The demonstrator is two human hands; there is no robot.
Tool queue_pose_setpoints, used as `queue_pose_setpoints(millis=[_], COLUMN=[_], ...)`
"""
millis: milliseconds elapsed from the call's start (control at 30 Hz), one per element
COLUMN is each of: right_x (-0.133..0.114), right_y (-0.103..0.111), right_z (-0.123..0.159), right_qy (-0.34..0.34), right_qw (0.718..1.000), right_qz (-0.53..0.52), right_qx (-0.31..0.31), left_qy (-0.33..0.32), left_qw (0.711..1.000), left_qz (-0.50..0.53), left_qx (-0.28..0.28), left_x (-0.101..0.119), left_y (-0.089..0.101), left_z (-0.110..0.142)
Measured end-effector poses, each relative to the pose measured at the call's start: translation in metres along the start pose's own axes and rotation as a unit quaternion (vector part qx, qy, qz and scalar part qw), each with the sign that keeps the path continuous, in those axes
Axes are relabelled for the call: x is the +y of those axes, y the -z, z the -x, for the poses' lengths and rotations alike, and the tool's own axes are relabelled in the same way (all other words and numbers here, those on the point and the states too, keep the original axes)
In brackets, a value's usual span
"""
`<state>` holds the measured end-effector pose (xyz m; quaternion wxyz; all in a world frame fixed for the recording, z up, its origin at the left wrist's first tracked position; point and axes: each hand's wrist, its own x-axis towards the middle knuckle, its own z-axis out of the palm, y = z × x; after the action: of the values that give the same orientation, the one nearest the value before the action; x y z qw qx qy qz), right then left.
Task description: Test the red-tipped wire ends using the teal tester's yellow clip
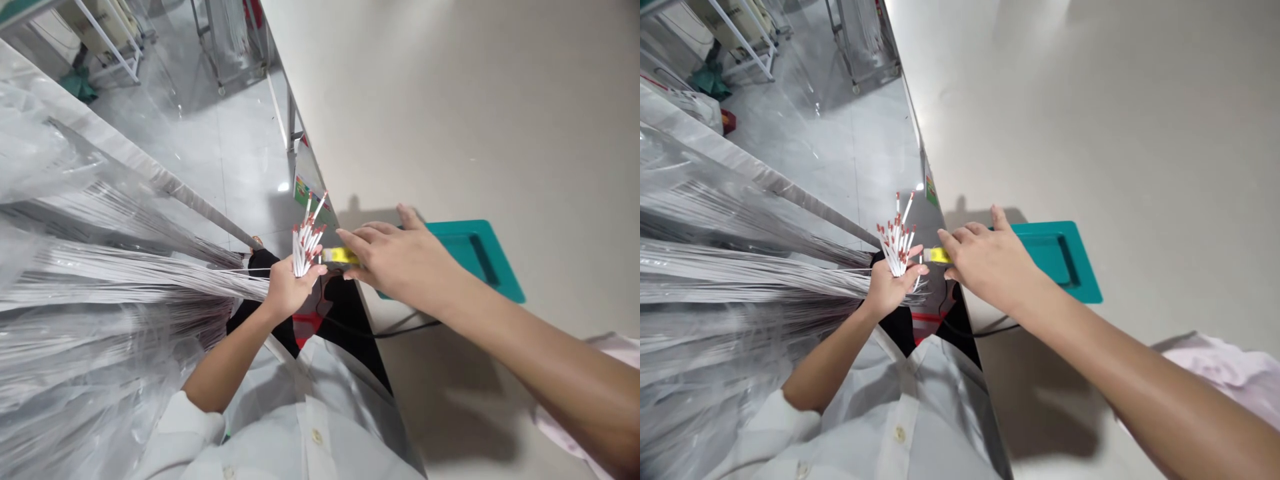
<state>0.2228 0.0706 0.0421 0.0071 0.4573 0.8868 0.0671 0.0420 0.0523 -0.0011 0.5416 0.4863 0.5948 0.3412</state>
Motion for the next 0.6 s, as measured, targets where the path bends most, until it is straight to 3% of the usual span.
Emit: queue_pose_setpoints(millis=[267, 400, 533, 600], right_x=[0.007, 0.002, -0.025, -0.040], right_y=[-0.007, 0.000, 0.009, 0.007], right_z=[0.001, 0.004, 0.011, 0.014], right_qy=[0.013, 0.028, 0.015, 0.015], right_qw=[0.999, 0.988, 0.959, 0.949], right_qz=[-0.026, -0.071, -0.108, -0.126], right_qx=[0.035, 0.136, 0.262, 0.290], left_qy=[0.020, 0.032, 0.032, 0.021], left_qw=[0.999, 0.998, 0.996, 0.995], left_qz=[0.046, 0.060, 0.088, 0.096], left_qx=[-0.004, 0.000, -0.004, -0.008], left_x=[0.003, 0.008, 0.013, 0.014], left_y=[0.006, 0.012, 0.020, 0.024], left_z=[0.005, 0.014, 0.024, 0.029])
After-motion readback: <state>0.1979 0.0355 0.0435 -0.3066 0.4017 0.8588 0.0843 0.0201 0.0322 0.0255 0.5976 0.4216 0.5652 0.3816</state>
